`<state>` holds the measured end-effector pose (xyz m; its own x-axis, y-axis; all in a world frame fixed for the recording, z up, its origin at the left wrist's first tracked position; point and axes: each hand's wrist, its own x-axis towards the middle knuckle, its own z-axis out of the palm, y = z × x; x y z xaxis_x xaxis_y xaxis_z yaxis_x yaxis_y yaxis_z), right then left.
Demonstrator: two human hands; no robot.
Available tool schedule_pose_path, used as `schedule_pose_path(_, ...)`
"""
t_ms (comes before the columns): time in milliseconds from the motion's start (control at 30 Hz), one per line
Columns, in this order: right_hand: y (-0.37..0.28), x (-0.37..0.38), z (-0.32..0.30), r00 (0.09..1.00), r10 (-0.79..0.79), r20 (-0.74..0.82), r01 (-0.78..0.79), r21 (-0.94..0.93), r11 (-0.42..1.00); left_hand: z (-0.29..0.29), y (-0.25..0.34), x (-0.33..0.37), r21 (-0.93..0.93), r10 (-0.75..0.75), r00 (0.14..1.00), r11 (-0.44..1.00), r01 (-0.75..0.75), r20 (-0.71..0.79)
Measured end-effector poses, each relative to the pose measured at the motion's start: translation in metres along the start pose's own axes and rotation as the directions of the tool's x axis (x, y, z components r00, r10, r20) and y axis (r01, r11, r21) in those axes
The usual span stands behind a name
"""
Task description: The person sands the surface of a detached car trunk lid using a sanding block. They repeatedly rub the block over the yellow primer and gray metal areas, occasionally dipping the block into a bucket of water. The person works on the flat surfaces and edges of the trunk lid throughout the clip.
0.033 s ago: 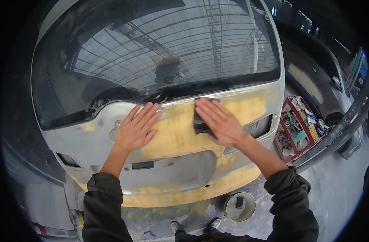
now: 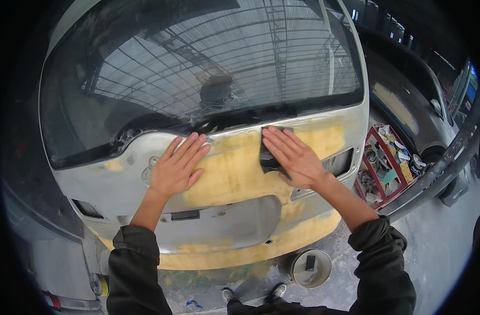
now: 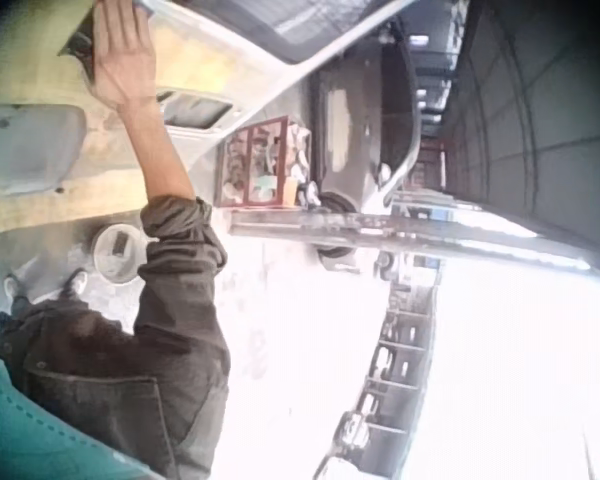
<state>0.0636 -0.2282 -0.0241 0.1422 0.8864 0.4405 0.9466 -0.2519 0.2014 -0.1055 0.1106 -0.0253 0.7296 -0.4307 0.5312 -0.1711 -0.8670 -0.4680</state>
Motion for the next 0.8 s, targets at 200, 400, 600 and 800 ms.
schedule_pose_path(200, -0.022, 0.028, 0.005, 0.994, -0.109, -0.016, 0.109, 0.028, 0.994, 0.006, 0.006, 0.009, -0.04, 0.001, 0.999, 0.999, -0.002, -0.044)
schedule_pose_path(400, 0.017, -0.004, -0.017, 0.998, -0.022, 0.059, 0.023, -0.011, 1.0, 0.001, -0.028, -0.022, -0.097, 0.029, 0.996, 0.995, -0.021, 0.08)
schedule_pose_path(600, -0.009, -0.001, 0.001, 0.998, 0.063, -0.004, -0.063, 0.0, 0.998, -0.014, -0.091, -0.088, -0.029, -0.162, 0.987, 0.986, 0.163, 0.017)
schedule_pose_path(800, -0.114, 0.105, 0.055, 0.986, 0.011, -0.164, -0.01, 0.005, 1.0, -0.009, -0.084, -0.082, -0.081, -0.189, 0.982, 0.979, 0.186, -0.027)
